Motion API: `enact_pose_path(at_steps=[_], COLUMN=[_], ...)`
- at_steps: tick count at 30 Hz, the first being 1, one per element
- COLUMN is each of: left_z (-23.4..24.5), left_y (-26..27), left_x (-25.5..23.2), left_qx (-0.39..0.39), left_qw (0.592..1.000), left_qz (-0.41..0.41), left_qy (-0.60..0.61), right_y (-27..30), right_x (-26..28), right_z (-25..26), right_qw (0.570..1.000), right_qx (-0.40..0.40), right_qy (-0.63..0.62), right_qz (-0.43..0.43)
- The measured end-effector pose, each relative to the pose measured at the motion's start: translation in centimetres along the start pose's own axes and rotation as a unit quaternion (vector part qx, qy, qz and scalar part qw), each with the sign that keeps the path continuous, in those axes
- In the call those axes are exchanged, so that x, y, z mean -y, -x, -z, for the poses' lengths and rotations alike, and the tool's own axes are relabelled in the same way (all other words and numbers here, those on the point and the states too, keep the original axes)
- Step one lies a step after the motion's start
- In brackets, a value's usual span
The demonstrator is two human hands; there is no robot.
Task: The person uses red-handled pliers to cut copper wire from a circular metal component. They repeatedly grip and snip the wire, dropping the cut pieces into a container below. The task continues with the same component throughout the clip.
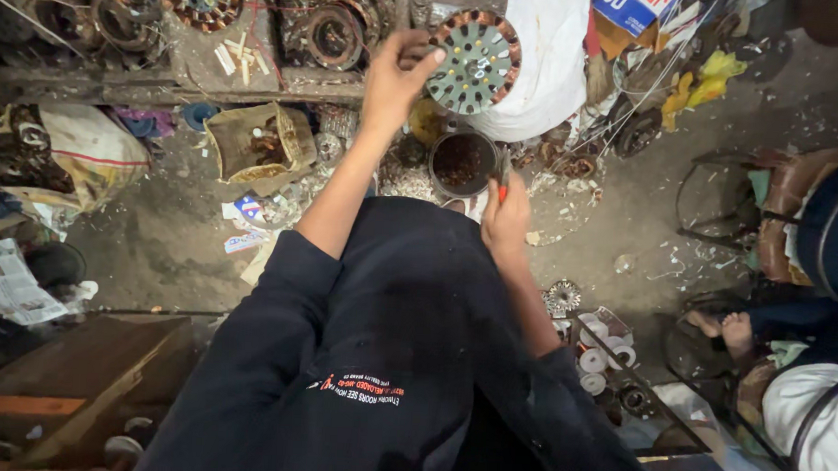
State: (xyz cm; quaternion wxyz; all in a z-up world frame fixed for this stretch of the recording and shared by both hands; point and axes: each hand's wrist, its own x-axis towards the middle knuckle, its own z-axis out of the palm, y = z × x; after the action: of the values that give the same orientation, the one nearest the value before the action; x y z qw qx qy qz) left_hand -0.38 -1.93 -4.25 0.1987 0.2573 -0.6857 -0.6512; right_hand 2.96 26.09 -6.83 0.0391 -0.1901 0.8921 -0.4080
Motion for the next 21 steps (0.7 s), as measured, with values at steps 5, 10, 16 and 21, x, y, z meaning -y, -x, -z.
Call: enact_pose_path(at_steps=[5, 10, 16, 21], left_z=[-0.6, -0.3, 0.1, -0.8], left_y=[-0.3, 0.1, 0.2, -2.0], left_x=[3.8, 4.8, 2.4, -0.8], left_qx=[0.003, -0.01, -0.007, 0.006], left_qw=[0.997, 0.996, 0.999, 0.989], left_qz=[-0.003, -0.006, 0.0, -0.024], left_qy=[0.083, 0.086, 0.043, -0.143], right_y=[-4.6, -4.0, -4.3, -3.0], right_x=[1.0, -0.9, 0.2, 0.2], right_z=[-2.8, -3.8, -1.3, 3.2], right_qw=[0.997, 0.996, 0.995, 0.981], right_qx=[0.046, 0.037, 0.103, 0.136], right_qy=[0.045, 0.05, -0.009, -0.073], right_qz=[0.03, 0.057, 0.011, -0.118])
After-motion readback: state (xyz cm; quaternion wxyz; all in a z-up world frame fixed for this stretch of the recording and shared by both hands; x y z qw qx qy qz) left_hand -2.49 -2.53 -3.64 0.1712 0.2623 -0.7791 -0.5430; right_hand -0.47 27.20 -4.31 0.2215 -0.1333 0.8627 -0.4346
